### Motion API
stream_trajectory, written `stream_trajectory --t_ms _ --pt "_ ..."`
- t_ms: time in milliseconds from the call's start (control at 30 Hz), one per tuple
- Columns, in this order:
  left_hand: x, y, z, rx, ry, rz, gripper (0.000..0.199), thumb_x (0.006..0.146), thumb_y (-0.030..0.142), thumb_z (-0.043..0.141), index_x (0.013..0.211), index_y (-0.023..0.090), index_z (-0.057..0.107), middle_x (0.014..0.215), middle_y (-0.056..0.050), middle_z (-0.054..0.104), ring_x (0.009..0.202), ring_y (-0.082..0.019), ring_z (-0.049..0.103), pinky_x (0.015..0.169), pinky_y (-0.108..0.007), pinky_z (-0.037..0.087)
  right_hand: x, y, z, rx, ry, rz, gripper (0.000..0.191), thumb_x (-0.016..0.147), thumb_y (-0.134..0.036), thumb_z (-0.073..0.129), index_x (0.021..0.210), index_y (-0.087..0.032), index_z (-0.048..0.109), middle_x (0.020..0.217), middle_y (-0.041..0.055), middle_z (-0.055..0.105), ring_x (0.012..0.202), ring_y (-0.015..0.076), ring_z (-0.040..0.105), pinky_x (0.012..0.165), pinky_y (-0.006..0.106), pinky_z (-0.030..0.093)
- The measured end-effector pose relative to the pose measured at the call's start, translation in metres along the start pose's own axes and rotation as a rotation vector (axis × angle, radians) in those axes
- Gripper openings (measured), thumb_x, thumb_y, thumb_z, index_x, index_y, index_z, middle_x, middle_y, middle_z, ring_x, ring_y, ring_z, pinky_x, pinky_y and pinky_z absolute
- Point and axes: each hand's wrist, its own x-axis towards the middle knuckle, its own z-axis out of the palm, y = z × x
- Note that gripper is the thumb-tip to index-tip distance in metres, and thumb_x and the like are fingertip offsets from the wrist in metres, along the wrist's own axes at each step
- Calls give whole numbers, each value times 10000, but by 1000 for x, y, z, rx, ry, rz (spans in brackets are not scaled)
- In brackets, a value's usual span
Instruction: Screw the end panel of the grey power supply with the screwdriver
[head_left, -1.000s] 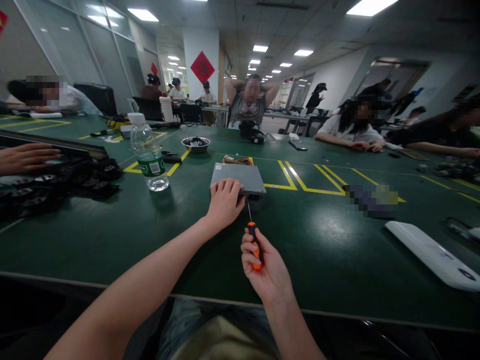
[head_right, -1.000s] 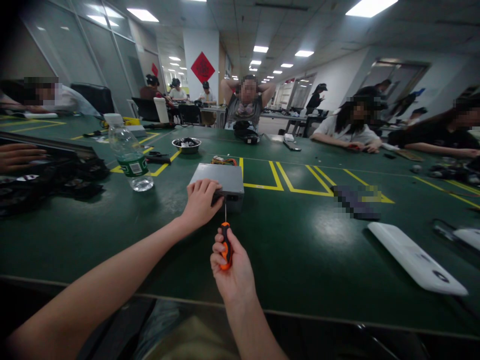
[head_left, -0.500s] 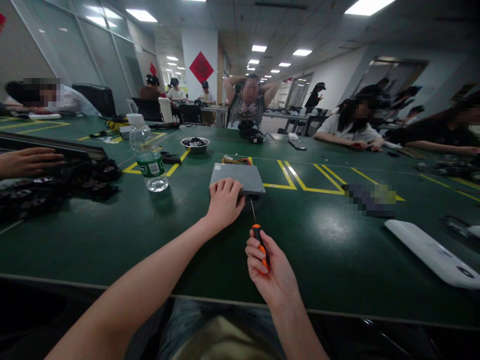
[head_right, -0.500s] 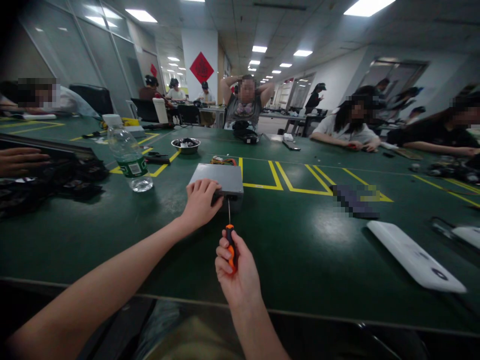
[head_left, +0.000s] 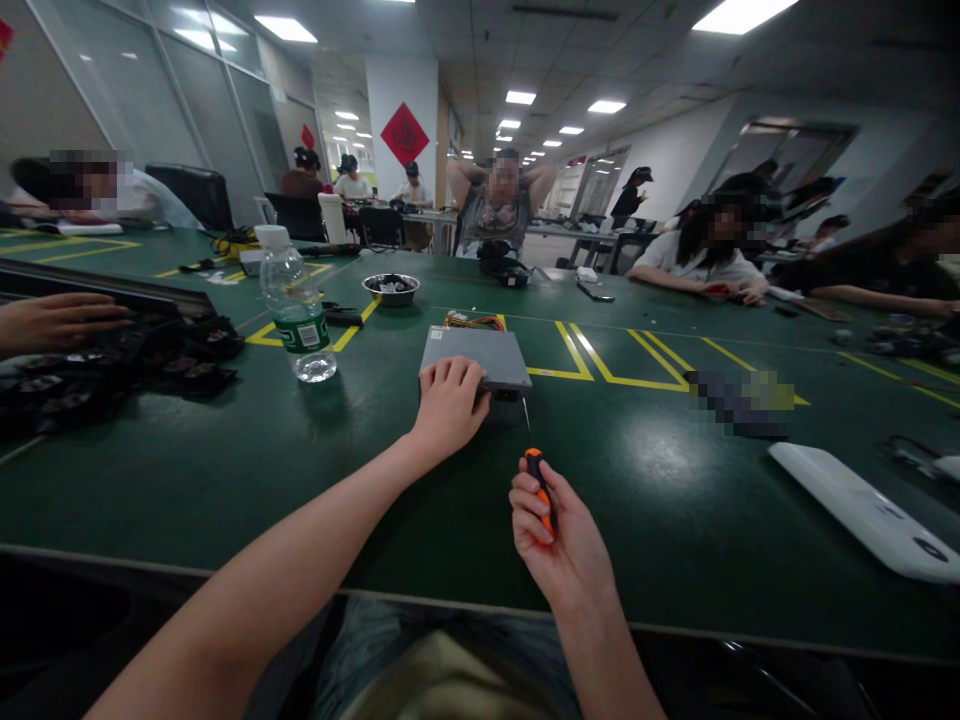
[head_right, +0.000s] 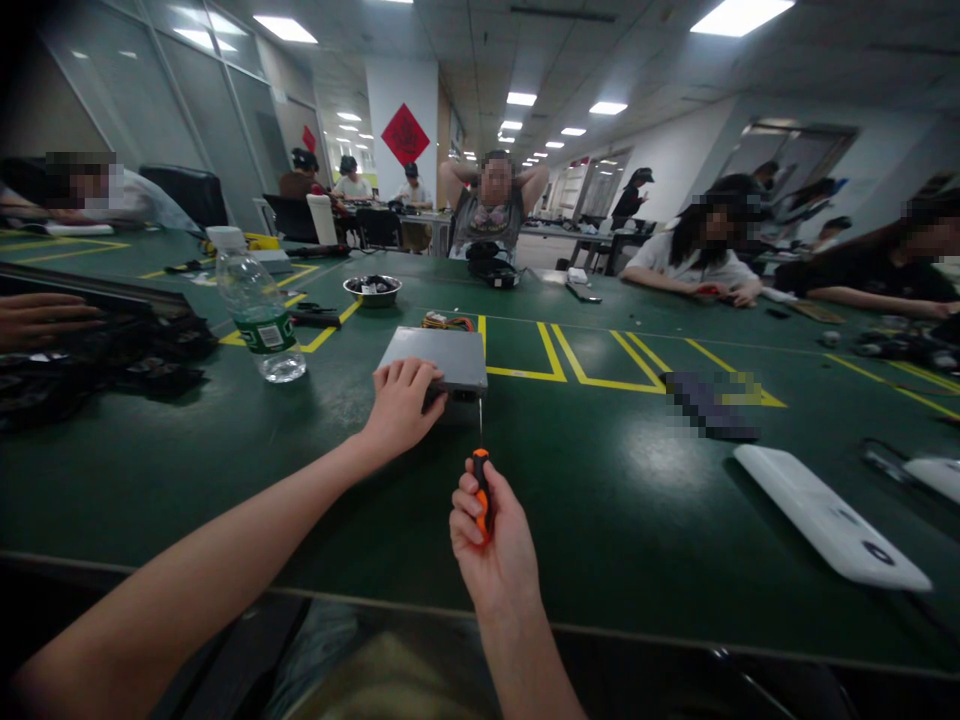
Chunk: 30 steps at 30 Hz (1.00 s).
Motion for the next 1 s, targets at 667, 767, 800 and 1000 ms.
stream_trajectory --t_ms 667,767,800,1000 --pt "-3 1 -2 14 -16 23 242 823 230 486 1062 197 504 1155 -89 535 1077 -262 436 912 -425 302 -3 -2 6 -44 144 -77 142 877 -54 375 873 -142 487 725 1 503 449 9 445 291 72 309" --pt "-5 1 -4 8 -24 50 274 815 211 485 1087 187 503 1192 -104 517 1112 -268 424 939 -428 296 -4 -5 5 -72 165 -72 134 908 -104 377 928 -117 509 735 22 521 500 31 498 309 76 341" --pt "-5 1 -4 2 -26 58 286 813 206 484 1098 184 501 1201 -109 512 1122 -269 419 947 -431 295 -5 -5 5 -83 164 -57 147 917 -123 374 953 -108 516 735 26 525 509 37 509 313 79 350" --pt "-7 1 -5 -16 -32 75 345 806 196 485 1150 169 483 1231 -122 499 1168 -272 403 982 -437 293 -7 -3 5 -131 125 -35 210 940 -168 337 994 -112 532 717 22 522 498 39 497 312 81 344"
